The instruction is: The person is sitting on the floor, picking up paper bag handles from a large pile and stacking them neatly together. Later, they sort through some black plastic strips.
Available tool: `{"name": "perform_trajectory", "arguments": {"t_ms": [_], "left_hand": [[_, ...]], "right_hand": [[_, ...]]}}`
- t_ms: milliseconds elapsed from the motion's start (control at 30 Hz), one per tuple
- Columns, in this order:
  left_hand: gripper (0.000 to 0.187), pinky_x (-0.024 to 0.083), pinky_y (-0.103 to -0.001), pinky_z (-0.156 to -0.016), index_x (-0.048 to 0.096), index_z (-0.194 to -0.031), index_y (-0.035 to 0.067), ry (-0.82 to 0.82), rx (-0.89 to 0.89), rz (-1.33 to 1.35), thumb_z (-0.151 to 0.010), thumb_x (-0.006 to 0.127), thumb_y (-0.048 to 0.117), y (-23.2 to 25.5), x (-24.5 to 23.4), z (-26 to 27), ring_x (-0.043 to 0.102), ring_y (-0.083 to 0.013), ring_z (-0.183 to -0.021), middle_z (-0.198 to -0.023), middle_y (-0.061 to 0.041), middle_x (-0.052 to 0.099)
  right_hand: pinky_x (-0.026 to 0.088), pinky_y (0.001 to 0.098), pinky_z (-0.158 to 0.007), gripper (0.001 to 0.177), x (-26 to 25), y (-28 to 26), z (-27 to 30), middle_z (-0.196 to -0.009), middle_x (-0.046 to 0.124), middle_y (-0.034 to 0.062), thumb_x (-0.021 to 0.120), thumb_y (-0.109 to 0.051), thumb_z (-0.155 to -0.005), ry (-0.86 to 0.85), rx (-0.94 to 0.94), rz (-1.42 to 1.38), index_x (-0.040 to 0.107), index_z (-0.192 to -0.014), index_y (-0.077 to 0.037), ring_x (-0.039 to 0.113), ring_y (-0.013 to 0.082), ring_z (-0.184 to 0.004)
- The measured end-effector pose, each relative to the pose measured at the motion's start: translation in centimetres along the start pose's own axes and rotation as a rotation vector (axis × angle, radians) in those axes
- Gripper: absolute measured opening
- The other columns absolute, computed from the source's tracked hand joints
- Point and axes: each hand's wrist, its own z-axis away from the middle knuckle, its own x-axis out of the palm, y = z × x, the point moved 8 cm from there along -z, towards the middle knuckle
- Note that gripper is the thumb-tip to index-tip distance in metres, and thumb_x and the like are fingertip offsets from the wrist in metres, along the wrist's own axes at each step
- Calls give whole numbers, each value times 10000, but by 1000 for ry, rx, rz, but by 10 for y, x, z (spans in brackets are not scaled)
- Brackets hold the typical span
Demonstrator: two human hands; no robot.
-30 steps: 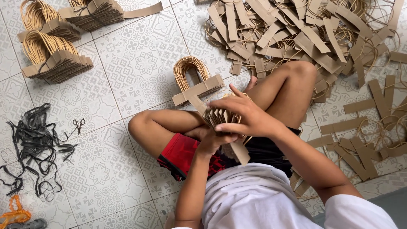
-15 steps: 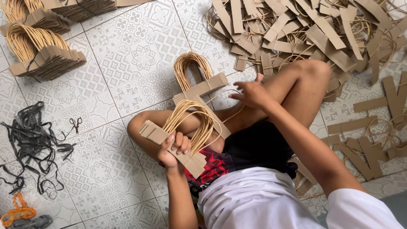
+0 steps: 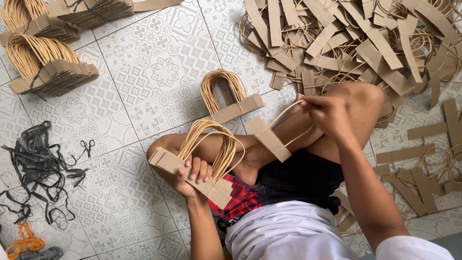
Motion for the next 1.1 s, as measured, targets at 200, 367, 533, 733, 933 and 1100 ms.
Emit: {"name": "perform_trajectory", "arguments": {"t_ms": [200,367,533,733,933,1100], "left_hand": [[639,549,-413,-821,472,-1304,145,472,189,-433,-875,674,573,-73,-65,10,686,-344,-969,-1255,-171,622],[563,525,-201,-748,562,-1241,7,0,-88,-270,-932,676,464,-96,59,-53,716,-388,-1096,-1055,-307,693],[652,583,-357,-779,505,-1300,71,-39,-114,-211,-885,746,513,-129,21,-42,645,-461,-1198,-1385,-314,589],[887,543,-519,-927,466,-1365,28,-4,-163,-142,-706,930,398,-124,33,-43,685,-443,-1090,-1214,-309,656],[630,530,-461,-937,571,-1254,-44,111,-129,-394,-766,903,178,-95,66,-51,656,-329,-1080,-1137,-256,676],[683,470,-492,-1057,538,-1190,-101,-16,9,-734,-689,958,101,-97,36,-52,662,-295,-1106,-1107,-228,685]], "right_hand": [[515,270,-668,205,-22,-42,0,-692,693,101,702,-23,-984,21,69,-366,769,-1167,-88,609,145,-537],[487,317,-990,188,15,-90,-1,-582,659,67,727,-47,-951,-43,-50,-243,785,-1126,-88,640,157,-555],[456,282,-1026,180,37,-100,0,-682,737,11,770,-61,-944,36,-255,-21,815,-1085,-164,745,187,-738],[557,312,-806,198,36,-121,9,-730,745,40,783,-3,-943,197,-424,115,830,-1107,-105,714,228,-683],[474,482,-889,420,40,-145,12,-1173,702,209,779,-285,-966,40,-440,274,727,-1320,-65,637,409,-1090],[162,713,-1187,960,54,-190,35,-1555,468,274,691,-466,-917,-245,-576,-188,221,-1612,-1,398,530,-1422]]}}
